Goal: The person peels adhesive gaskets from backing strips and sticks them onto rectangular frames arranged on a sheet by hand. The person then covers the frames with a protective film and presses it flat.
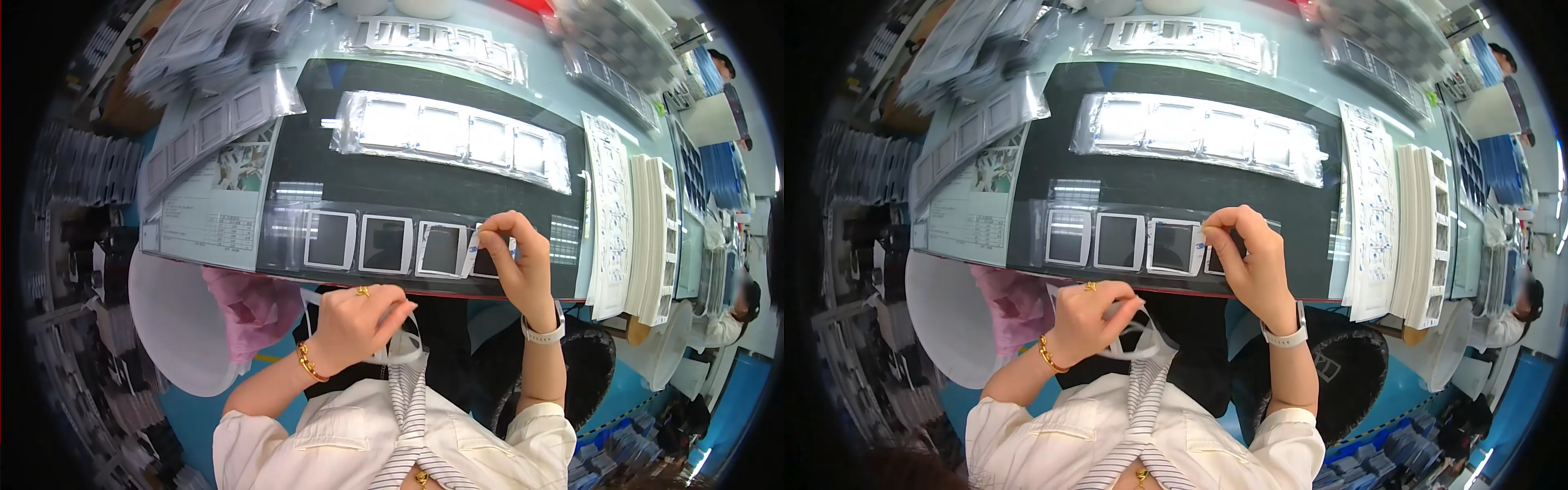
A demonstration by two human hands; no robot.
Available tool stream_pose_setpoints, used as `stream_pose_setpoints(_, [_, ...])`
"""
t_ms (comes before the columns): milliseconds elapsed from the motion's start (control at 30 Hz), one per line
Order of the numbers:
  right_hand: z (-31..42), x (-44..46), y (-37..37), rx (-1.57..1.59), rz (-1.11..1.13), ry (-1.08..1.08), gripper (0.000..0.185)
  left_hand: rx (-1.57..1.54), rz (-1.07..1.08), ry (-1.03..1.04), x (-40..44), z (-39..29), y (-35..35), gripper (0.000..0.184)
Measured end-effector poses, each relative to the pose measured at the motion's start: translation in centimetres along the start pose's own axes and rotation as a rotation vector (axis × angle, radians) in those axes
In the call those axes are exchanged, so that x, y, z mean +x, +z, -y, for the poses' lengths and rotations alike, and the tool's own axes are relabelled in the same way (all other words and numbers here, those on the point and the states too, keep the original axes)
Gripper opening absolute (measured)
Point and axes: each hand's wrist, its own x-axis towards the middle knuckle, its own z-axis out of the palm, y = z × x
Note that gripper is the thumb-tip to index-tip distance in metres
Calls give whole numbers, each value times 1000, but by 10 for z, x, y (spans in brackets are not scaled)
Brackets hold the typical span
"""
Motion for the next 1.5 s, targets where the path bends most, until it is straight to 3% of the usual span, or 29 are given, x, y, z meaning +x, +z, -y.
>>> stream_pose_setpoints(200, [-6, -1, 4, -42, 26, -61, 7, 191, -28, 132, 7, 9, 6, 15])
stream_pose_setpoints(1500, [-4, -1, 6, -64, 29, -40, 9, 225, -20, 111, 9, 8, 7, 23])
